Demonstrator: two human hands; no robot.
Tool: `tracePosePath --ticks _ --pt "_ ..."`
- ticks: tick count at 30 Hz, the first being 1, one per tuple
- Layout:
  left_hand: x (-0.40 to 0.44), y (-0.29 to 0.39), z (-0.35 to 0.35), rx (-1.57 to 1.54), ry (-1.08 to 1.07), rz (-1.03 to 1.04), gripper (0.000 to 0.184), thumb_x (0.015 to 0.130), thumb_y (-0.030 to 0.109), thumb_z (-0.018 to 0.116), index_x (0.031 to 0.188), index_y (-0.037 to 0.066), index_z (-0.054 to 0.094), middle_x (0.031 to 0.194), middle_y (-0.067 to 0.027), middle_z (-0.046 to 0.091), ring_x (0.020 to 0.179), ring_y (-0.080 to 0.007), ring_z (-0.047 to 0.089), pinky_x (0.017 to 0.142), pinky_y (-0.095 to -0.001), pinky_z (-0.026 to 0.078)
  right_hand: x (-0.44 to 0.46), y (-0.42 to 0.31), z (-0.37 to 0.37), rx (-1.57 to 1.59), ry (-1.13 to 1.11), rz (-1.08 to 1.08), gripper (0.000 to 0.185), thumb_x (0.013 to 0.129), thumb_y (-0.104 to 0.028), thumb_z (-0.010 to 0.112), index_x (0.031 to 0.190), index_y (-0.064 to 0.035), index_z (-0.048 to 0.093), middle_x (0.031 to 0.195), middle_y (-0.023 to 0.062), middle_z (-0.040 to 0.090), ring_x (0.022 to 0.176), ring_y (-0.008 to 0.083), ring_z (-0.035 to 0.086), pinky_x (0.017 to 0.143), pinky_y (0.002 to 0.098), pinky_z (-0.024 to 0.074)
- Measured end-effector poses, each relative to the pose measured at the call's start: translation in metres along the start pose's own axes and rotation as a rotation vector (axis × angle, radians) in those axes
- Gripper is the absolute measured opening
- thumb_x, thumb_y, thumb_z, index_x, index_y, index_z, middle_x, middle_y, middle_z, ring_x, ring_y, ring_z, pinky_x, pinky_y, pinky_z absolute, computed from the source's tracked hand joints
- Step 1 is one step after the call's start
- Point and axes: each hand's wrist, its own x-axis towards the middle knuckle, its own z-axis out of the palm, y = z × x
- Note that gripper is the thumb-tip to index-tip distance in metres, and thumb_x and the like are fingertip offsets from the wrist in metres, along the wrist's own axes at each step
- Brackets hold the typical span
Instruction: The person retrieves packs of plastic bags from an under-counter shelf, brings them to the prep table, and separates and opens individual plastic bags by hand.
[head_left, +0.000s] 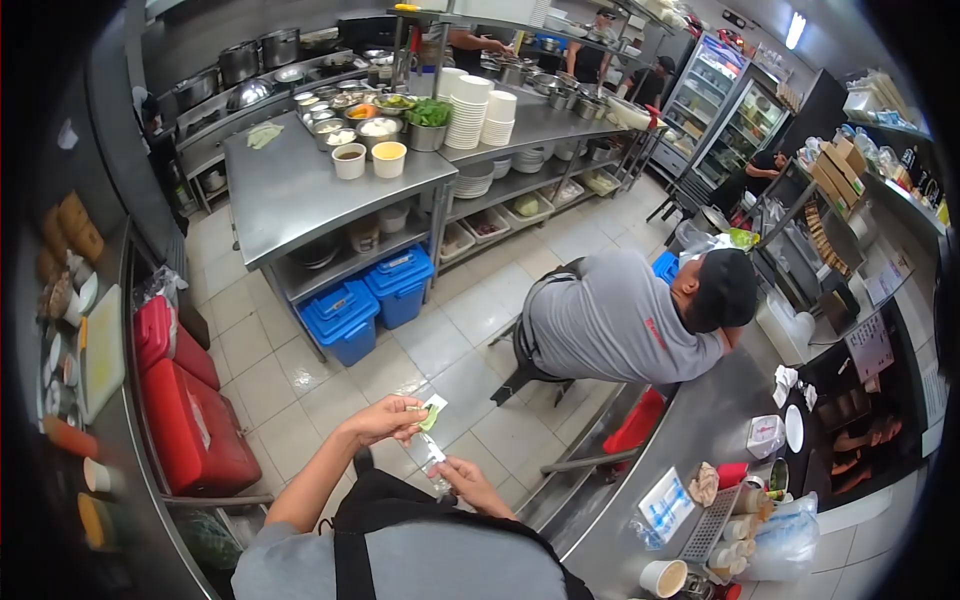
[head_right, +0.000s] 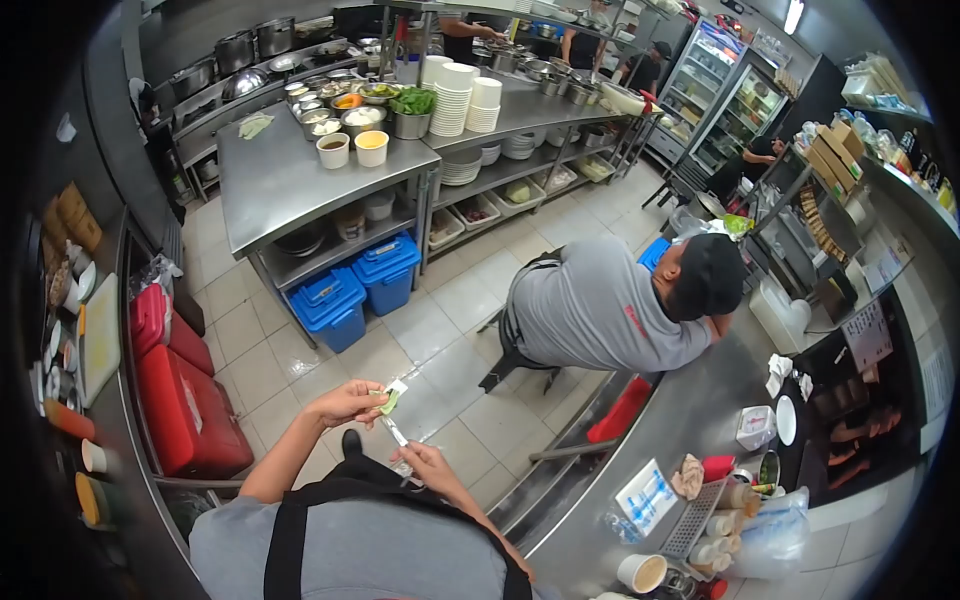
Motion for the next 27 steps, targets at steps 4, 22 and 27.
tracePosePath --ticks 4,22,27 --pt "-0.039 -0.015 -0.046 0.157 0.111 -0.077 0.02 0.087 0.022 0.059 0.093 0.003 0.06 0.069 0.0005 0.056 0.057 -0.0053 0.05 0.057 -0.022 0.046 0.027 -0.001 0.009 -0.306 0.008 -0.175 0.025 0.091 -0.028 0.05 0.088 -0.0056 0.062 0.058 -0.0061 0.041 0.054 0.0024 0.038 0.048 0.0214 0.0293" --pt "-0.242 -0.024 -0.169 0.334 0.496 0.675 0.005 0.077 -0.004 0.06 0.08 0.001 0.061 0.077 -0.0066 0.057 0.071 -0.0149 0.059 0.062 -0.0293 0.051 0.283 -0.088 0.204 -0.33 -0.276 -0.432 0.029 0.088 -0.028 0.056 0.07 -0.0052 0.056 0.058 -0.0056 0.049 0.049 0.0025 0.038 0.044 0.0189 0.0271" --pt "-0.265 0.004 -0.227 -0.407 0.818 1.016 0.004 0.082 -0.001 0.055 0.086 -0.001 0.057 0.079 -0.0045 0.057 0.068 -0.0118 0.057 0.06 -0.0244 0.051 0.307 -0.014 0.257 0.001 -0.339 -0.158 0.026 0.09 -0.029 0.052 0.08 -0.0054 0.06 0.055 -0.006 0.042 0.048 0.0045 0.035 0.043 0.0211 0.0272"
